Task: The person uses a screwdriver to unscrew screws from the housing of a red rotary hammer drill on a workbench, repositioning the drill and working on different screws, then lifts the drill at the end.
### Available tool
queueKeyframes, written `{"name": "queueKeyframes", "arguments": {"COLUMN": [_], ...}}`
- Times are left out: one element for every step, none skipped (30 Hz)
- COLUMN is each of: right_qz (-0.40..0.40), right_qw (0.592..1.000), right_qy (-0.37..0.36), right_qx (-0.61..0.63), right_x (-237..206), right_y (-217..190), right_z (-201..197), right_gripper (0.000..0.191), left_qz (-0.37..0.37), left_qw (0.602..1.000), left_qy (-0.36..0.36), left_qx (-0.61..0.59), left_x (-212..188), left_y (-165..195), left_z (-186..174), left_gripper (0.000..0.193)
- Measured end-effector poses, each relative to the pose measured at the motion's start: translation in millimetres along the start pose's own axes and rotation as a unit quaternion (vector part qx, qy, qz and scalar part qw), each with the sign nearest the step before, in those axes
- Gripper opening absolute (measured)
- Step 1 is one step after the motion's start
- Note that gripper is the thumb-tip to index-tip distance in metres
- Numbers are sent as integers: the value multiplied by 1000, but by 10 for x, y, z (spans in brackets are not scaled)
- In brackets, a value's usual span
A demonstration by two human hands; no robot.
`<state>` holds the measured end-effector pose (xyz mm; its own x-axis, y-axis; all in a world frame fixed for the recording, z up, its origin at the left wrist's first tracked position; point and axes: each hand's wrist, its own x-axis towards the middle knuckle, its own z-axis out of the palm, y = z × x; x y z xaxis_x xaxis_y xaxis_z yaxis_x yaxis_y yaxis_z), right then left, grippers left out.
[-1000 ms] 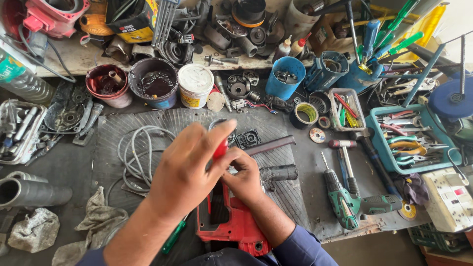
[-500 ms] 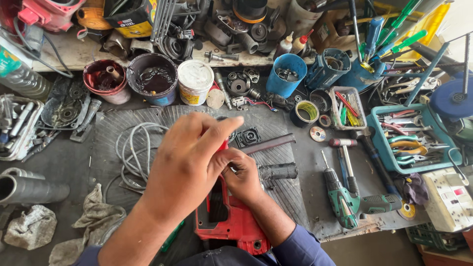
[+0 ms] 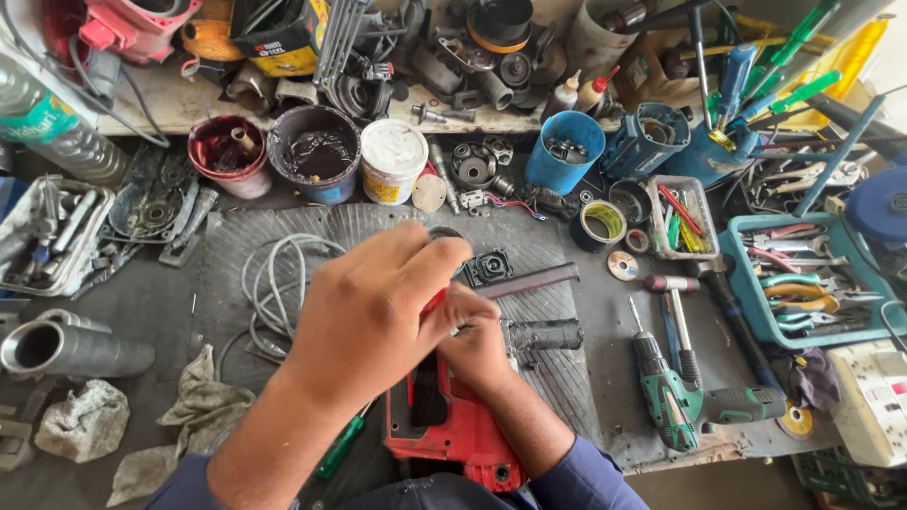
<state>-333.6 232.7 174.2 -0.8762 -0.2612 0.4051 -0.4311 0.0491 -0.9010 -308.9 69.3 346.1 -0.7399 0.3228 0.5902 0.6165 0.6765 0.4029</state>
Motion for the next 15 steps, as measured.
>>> {"name": "queueKeyframes", "arguments": {"right_qz": [6,13,27,44,60,59,57,55,42,31,19,0,-18,-36,-1], "right_qw": [1000,1000,999,994,985,986,987,988,991,993,995,996,997,997,997], "right_qy": [-7,-10,0,8,14,0,-16,-30,-34,-39,-43,-46,-49,-54,-39], "right_qx": [11,20,-40,-100,-159,-155,-150,-144,-126,-108,-90,-71,-51,-32,-63], "right_x": [-9,-22,-33,-44,-56,-63,-71,-74,-77,-77,-76,-74,-70,-68,-66], "right_y": [6,14,24,34,44,50,54,56,52,50,43,39,34,33,34], "right_z": [3,0,-5,-15,-25,-38,-48,-58,-65,-69,-69,-66,-61,-56,-49], "right_gripper": [13,15,13,11,11,9,8,7,8,10,13,13,13,13,14], "left_qz": [32,66,28,-14,-56,-47,-40,-32,-65,-99,-132,-125,-116,-109,-145], "left_qw": [999,994,985,966,937,936,936,936,937,935,933,956,972,983,978], "left_qy": [9,16,-31,-77,-122,-118,-112,-109,-114,-119,-125,-72,-19,35,13], "left_qx": [-41,-85,-166,-246,-323,-328,-331,-333,-325,-318,-310,-257,-202,-145,-150], "left_x": [3,10,6,-3,-8,-11,-17,-21,-34,-47,-64,-76,-83,-100,-130], "left_y": [1,0,-2,-9,-16,-28,-41,-56,-67,-76,-86,-99,-115,-136,-157], "left_z": [-50,-92,-138,-183,-208,-217,-214,-195,-170,-128,-81,-21,52,119,184], "left_gripper": [42,45,48,51,55,57,60,63,61,59,58,54,51,50,51]}}
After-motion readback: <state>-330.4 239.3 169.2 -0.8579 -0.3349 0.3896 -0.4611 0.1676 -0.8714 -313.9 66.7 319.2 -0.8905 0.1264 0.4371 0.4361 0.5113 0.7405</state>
